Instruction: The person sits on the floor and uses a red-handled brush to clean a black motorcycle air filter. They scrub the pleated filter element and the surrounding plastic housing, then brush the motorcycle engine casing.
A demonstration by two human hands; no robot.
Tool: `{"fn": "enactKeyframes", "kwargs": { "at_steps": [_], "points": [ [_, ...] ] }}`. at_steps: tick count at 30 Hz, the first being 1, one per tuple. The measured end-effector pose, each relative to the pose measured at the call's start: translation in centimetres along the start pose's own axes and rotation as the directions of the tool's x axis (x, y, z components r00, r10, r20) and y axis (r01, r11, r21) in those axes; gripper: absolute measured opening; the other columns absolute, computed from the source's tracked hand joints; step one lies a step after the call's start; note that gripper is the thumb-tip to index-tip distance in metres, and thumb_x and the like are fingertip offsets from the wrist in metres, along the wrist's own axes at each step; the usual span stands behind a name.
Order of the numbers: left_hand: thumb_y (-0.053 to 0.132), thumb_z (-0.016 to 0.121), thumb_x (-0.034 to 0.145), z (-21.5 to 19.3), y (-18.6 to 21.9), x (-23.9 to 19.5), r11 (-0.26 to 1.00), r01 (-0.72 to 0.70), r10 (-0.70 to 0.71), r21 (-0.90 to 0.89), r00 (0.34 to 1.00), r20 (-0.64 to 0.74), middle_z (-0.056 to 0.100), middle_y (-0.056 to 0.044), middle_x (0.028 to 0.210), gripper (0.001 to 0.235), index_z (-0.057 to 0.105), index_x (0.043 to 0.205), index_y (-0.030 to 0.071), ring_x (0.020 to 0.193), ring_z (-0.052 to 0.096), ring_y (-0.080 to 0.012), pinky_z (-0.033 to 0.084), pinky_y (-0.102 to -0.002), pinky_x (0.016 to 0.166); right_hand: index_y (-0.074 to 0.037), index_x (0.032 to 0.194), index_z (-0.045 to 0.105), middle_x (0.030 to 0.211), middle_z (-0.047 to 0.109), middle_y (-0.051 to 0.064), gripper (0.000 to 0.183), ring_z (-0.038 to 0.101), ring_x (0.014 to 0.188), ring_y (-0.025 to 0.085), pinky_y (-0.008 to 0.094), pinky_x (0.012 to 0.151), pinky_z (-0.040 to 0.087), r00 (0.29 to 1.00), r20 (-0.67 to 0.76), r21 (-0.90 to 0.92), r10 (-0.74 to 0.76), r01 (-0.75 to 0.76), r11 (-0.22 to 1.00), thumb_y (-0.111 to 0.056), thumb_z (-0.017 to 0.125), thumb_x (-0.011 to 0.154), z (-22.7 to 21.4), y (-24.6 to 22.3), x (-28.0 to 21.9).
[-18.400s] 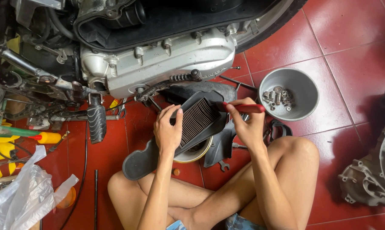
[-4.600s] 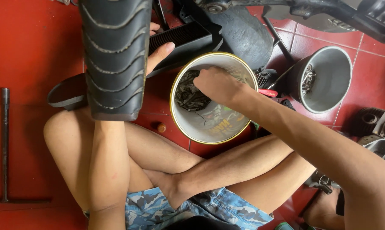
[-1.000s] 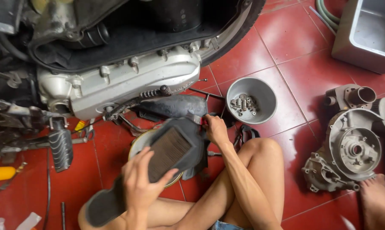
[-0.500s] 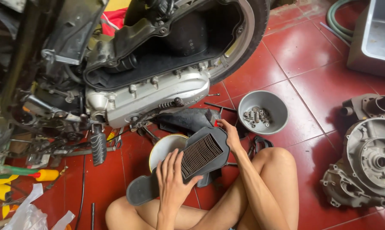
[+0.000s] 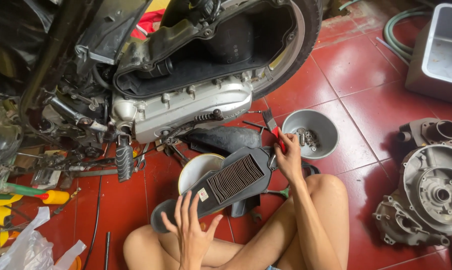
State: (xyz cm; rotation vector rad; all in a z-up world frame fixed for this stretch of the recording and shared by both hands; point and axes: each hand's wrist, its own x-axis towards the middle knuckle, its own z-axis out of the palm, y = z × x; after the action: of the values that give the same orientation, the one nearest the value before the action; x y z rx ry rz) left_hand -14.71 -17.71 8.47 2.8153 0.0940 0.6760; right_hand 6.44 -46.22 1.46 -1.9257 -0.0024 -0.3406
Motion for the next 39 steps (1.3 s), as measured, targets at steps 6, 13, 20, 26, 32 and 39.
{"fn": "enactKeyframes", "kwargs": {
  "at_steps": [6, 13, 20, 26, 32, 39],
  "points": [
    [0.039, 0.066, 0.096, -3.8, 3.8, 11.3, 0.879, -0.365, 0.285, -0.305, 0.918, -0.276, 0.06, -0.016, 0.14, 0.044, 0.066, 0.123, 0.004, 0.134, 0.052, -0.0374, 0.04, -0.053, 0.115, -0.01, 0.106, 0.073, 0.1, 0.07, 0.003, 0.016, 0.063, 0.079, 0.012, 0.024, 0.066, 0.051, 0.969, -0.103, 0.039, -0.226, 0.231, 0.972, 0.003, 0.069, 0.096, -4.9, -10.4, 2.0],
    [0.039, 0.055, 0.102, 1.5, 3.8, 27.7, 0.816, -0.556, 0.39, -0.159, 0.732, -0.559, 0.064, -0.012, 0.123, 0.04, 0.068, 0.118, 0.004, 0.12, 0.06, -0.0332, 0.042, -0.05, 0.109, -0.017, 0.108, 0.081, 0.104, 0.073, 0.0, 0.022, 0.073, 0.093, 0.023, 0.033, 0.08, 0.057, 0.9, -0.158, -0.306, -0.406, 0.346, 0.887, -0.005, 0.082, 0.09, -5.3, -9.3, 9.0],
    [0.045, 0.025, 0.108, 4.0, 4.0, 29.3, 0.888, -0.458, 0.39, 0.039, 0.707, -0.59, 0.06, -0.014, 0.132, 0.059, 0.067, 0.12, 0.005, 0.131, 0.052, -0.0355, 0.035, -0.052, 0.115, -0.012, 0.102, 0.081, 0.1, 0.077, 0.005, 0.018, 0.072, 0.095, 0.032, 0.037, 0.079, 0.059, 0.825, -0.019, -0.281, -0.565, 0.538, 0.795, 0.002, 0.079, 0.091, -4.9, -10.3, 14.9],
    [0.043, 0.027, 0.107, 4.5, 3.6, 29.5, 0.902, -0.432, 0.356, 0.024, 0.71, -0.608, 0.06, -0.015, 0.132, 0.056, 0.066, 0.116, 0.005, 0.133, 0.05, -0.037, 0.036, -0.05, 0.115, 0.0, 0.1, 0.08, 0.098, 0.076, 0.017, 0.014, 0.069, 0.087, 0.034, 0.031, 0.065, 0.06, 0.778, 0.234, -0.236, -0.583, 0.627, 0.742, 0.009, 0.077, 0.09, -7.1, -14.7, 17.2],
    [0.044, 0.028, 0.106, 4.5, 3.8, 29.4, 0.91, -0.414, 0.334, 0.011, 0.718, -0.61, 0.061, -0.015, 0.131, 0.054, 0.065, 0.115, 0.005, 0.132, 0.051, -0.0358, 0.036, -0.051, 0.113, 0.007, 0.097, 0.078, 0.098, 0.075, 0.025, 0.011, 0.069, 0.091, 0.043, 0.039, 0.069, 0.061, 0.772, 0.369, -0.249, -0.518, 0.619, 0.745, 0.012, 0.076, 0.088, -10.4, -18.0, 16.6],
    [0.042, 0.03, 0.104, 4.8, 3.6, 29.3, 0.916, -0.401, 0.324, -0.006, 0.747, -0.58, 0.06, -0.015, 0.132, 0.05, 0.064, 0.115, 0.006, 0.128, 0.055, -0.0346, 0.035, -0.054, 0.111, 0.003, 0.1, 0.078, 0.102, 0.076, 0.021, 0.01, 0.069, 0.091, 0.036, 0.032, 0.07, 0.061, 0.804, 0.341, -0.168, -0.487, 0.562, 0.81, 0.008, 0.078, 0.091, -7.5, -14.2, 18.0]
  ]
}}
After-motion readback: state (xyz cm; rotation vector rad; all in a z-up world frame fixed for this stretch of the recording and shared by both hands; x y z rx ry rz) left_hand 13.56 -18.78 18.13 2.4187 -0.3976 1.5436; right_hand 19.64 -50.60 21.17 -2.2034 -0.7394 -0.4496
